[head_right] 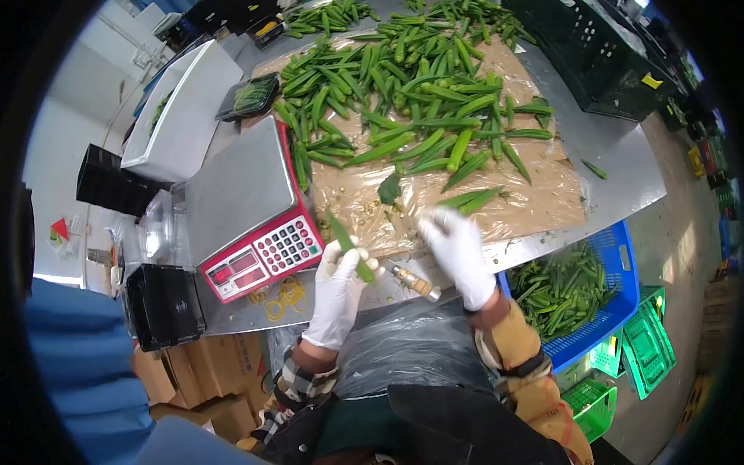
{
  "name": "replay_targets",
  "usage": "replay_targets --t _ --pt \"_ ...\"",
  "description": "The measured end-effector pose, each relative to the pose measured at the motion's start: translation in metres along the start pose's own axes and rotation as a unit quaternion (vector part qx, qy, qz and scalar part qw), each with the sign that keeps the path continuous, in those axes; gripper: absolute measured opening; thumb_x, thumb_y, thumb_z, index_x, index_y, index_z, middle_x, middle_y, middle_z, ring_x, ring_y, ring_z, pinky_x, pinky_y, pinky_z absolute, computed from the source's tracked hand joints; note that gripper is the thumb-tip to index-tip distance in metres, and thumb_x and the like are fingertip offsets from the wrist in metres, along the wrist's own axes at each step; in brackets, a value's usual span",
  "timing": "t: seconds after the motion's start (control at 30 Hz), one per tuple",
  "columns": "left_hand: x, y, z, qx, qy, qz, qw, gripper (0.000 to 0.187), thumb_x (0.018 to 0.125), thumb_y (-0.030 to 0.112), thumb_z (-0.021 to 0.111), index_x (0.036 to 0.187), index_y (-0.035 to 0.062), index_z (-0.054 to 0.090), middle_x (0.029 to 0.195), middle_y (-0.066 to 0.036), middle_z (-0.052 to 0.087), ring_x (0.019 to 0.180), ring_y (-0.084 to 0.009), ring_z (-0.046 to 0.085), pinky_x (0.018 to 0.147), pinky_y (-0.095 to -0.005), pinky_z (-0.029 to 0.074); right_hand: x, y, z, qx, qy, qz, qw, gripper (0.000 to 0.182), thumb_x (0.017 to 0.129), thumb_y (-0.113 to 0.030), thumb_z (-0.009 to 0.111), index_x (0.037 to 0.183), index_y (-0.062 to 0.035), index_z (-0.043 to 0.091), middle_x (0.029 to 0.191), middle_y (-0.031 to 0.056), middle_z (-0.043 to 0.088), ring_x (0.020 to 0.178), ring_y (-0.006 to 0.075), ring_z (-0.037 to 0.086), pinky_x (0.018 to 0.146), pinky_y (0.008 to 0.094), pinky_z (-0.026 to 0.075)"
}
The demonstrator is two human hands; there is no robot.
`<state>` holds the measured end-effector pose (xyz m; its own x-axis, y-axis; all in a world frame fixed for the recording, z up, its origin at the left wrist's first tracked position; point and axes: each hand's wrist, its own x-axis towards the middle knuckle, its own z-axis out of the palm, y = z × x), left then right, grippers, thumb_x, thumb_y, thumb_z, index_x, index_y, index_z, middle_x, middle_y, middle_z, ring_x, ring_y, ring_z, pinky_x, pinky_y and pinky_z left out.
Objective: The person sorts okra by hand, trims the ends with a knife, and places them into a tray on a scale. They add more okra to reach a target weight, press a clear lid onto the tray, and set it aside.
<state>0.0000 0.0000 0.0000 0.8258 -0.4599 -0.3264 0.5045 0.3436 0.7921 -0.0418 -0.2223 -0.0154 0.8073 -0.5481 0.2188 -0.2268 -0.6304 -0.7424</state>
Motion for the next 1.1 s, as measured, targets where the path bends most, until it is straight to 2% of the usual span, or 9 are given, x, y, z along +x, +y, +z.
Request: replay_targets --t 0.27,0.4,0.5,0.7,0.77,0.8,0.9,1.03,1.1 --pt "-0.011 -0.009 0.002 -0.005 -0.010 -0.034 0.999 0.022 0.099 0.010 0.055 0.121 0.0066 0.050 0.094 -0.006 0.062 0.081 -0.0176 0.062 0.074 -0.0344 0.053 0.084 0.041 0.001 -0.284 0.074 0.023 0.956 0.055 0.079 -0.031 0.077 0.124 -0.0046 0.061 0.091 0.0132 0.066 0.087 0.0293 0.065 0.073 0.0402 0.052" --pt "-0.009 -0.010 -0.004 0.011 0.001 -0.026 1.000 0.026 0.099 0.008 0.054 0.124 0.0036 0.050 0.091 -0.006 0.060 0.078 -0.0155 0.060 0.072 -0.0325 0.051 0.080 0.065 -0.016 0.050 0.106 0.079 0.990 0.040 0.086 -0.022 0.069 0.119 0.0001 0.063 0.092 0.0101 0.070 0.074 0.0199 0.064 0.066 0.0336 0.051" --pt "-0.008 -0.009 -0.004 -0.004 0.009 -0.036 0.999 0.025 0.098 0.007 0.055 0.123 0.0026 0.052 0.087 -0.005 0.058 0.074 -0.0145 0.058 0.069 -0.0311 0.051 0.048 0.027 -0.066 0.370 -0.020 0.257 0.893 0.034 0.092 -0.017 0.063 0.122 -0.0001 0.062 0.091 0.0042 0.067 0.068 0.0071 0.055 0.058 0.0223 0.044" --pt "-0.017 0.059 -0.005 0.177 0.149 0.065 0.971 0.008 0.094 0.011 0.066 0.100 0.0071 0.067 0.067 0.006 0.052 0.055 -0.0043 0.047 0.050 -0.0216 0.037 -0.006 0.021 -0.081 0.698 -0.101 0.304 0.640 0.043 0.095 -0.018 0.058 0.134 -0.0015 0.051 0.101 0.0063 0.062 0.063 0.0068 0.047 0.057 0.0237 0.043" --pt "-0.019 0.092 -0.051 0.269 0.242 0.198 0.911 0.012 0.094 0.015 0.068 0.103 0.0077 0.071 0.084 0.004 0.063 0.066 -0.0021 0.052 0.056 -0.0196 0.040 -0.013 0.013 -0.082 0.715 -0.108 0.306 0.619 0.049 0.096 -0.017 0.056 0.140 0.0014 0.044 0.102 0.0070 0.062 0.063 0.0065 0.047 0.059 0.0242 0.043" --pt "-0.024 0.120 -0.061 0.411 0.281 0.322 0.805 0.014 0.095 0.015 0.066 0.104 0.0059 0.072 0.087 0.001 0.065 0.072 -0.0046 0.056 0.060 -0.0211 0.044 -0.015 0.011 -0.082 0.725 -0.123 0.299 0.608 0.049 0.096 -0.016 0.056 0.140 0.0021 0.044 0.102 0.0071 0.062 0.063 0.0066 0.047 0.059 0.0242 0.043" --pt "-0.046 0.193 -0.129 0.510 0.394 0.420 0.639 0.023 0.097 0.014 0.063 0.112 -0.0015 0.069 0.102 -0.009 0.071 0.091 -0.0159 0.065 0.083 -0.0296 0.051 -0.014 0.003 -0.079 0.746 -0.152 0.287 0.581 0.051 0.096 -0.016 0.055 0.142 0.0030 0.042 0.101 0.0064 0.062 0.063 0.0068 0.046 0.060 0.0237 0.043" --pt "-0.103 0.263 -0.249 0.749 0.420 0.368 0.355 0.031 0.098 0.015 0.058 0.122 -0.0048 0.061 0.117 -0.022 0.066 0.104 -0.0341 0.064 0.092 -0.0376 0.049 -0.012 -0.013 -0.076 0.741 -0.158 0.284 0.588 0.050 0.096 -0.017 0.056 0.141 -0.0008 0.045 0.099 0.0049 0.063 0.065 0.0078 0.047 0.060 0.0240 0.043" --pt "-0.120 0.260 -0.278 0.754 0.451 0.256 0.403 0.035 0.099 0.018 0.056 0.125 -0.0051 0.059 0.118 -0.023 0.065 0.106 -0.0360 0.064 0.092 -0.0388 0.049 -0.013 -0.015 -0.075 0.748 -0.160 0.284 0.578 0.048 0.095 -0.017 0.055 0.140 -0.0026 0.046 0.098 0.0046 0.063 0.065 0.0084 0.047 0.061 0.0247 0.042"
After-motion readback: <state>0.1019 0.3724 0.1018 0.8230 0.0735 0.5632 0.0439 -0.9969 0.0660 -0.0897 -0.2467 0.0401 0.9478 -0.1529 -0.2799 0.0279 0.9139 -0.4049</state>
